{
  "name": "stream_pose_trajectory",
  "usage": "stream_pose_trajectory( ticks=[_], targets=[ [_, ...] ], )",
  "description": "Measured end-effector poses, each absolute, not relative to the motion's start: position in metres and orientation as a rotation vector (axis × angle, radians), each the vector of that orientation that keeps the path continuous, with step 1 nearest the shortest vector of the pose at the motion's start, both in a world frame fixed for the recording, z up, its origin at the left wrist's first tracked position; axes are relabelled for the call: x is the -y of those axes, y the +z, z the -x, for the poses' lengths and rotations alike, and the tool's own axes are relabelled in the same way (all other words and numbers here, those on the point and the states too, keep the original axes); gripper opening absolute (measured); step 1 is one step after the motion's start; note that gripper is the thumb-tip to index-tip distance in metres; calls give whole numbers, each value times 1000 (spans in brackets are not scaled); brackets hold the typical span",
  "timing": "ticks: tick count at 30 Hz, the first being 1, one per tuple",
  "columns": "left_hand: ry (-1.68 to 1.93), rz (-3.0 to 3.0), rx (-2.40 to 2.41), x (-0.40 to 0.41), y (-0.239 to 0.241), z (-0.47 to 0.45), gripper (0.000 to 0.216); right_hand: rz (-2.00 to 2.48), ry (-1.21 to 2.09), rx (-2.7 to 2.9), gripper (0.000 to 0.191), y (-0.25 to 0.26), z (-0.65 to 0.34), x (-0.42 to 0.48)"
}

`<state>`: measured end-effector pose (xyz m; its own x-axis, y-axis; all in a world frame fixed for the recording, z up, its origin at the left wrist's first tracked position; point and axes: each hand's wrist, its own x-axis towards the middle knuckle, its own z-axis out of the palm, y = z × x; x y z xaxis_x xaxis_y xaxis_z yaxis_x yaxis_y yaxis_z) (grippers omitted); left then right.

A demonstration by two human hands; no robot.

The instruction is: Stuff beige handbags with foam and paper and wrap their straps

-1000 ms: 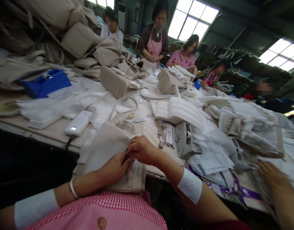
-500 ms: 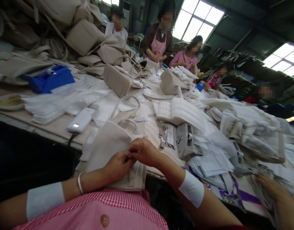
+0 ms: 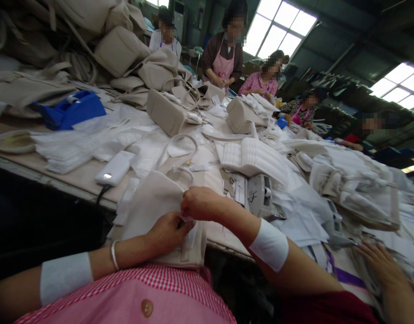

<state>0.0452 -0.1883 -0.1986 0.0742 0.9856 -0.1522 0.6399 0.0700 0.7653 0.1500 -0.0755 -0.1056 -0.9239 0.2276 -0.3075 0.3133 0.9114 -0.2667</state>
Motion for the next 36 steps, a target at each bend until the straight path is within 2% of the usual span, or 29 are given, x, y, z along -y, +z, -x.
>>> stream_pose_trajectory(
  ticks=[6, 13, 18, 23, 29, 33, 36],
  targets=[
    [577, -1639, -1655, 187, -201, -44, 41, -344, -290, -2629, 12, -106, -135, 72],
    [649, -1565, -1599, 188, -210, -44, 39, -226, -150, -2695, 11, -114, -135, 79],
    [712, -1533, -1534, 182, -214, -43, 32, 46, -136, -2840, 3, -119, -141, 82],
    [741, -1546, -1506, 180, -212, -41, 26, 280, -99, -2958, 13, -123, -154, 81],
    [741, -1542, -1543, 181, -212, -41, 37, 288, -115, -3010, 21, -124, -178, 79],
    [725, -1541, -1532, 180, -210, -39, 41, 194, -8, -3043, 16, -127, -196, 80],
    [719, -1513, -1458, 179, -207, -36, 43, 110, 77, -3092, 25, -133, -210, 86]
  ],
)
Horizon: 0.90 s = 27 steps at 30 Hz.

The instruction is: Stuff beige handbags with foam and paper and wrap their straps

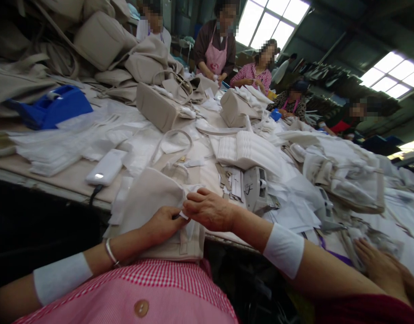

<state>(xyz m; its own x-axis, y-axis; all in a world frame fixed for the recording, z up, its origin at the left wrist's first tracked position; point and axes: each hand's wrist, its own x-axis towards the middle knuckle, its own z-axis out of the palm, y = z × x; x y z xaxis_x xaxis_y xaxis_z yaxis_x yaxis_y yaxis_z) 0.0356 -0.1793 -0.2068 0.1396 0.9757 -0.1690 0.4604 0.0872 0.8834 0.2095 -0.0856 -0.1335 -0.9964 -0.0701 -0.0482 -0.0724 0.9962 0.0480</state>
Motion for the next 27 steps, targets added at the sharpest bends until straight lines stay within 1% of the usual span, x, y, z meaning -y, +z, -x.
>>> stream_pose_trajectory(
  ticks=[5, 11, 14, 16, 19, 21, 23, 24, 25, 27],
  targets=[
    [686, -1414, -1309, 178, -204, -30, 34, -121, 181, -3265, 36, -161, -231, 98],
    [661, -1419, -1326, 177, -199, -32, 37, -338, 263, -3436, 41, -190, -240, 110],
    [674, -1464, -1358, 177, -196, -34, 40, -477, 184, -3442, 40, -189, -239, 120],
    [684, -1478, -1355, 177, -195, -36, 42, -666, 70, -3464, 42, -182, -243, 123],
    [662, -1468, -1368, 177, -194, -37, 42, -1167, -58, -3565, 44, -169, -267, 111],
    [645, -1470, -1400, 176, -193, -37, 42, -1730, -89, -3518, 41, -162, -298, 89],
    [651, -1490, -1406, 176, -193, -37, 42, -2411, -179, -3181, 37, -159, -338, 63],
    [655, -1498, -1400, 175, -194, -37, 42, -2742, -293, -2873, 36, -158, -359, 51],
    [656, -1505, -1390, 174, -195, -37, 41, -2960, -431, -2554, 36, -158, -379, 41],
    [638, -1517, -1382, 173, -198, -36, 42, -3026, -551, -2332, 34, -159, -410, 27]
  ],
)
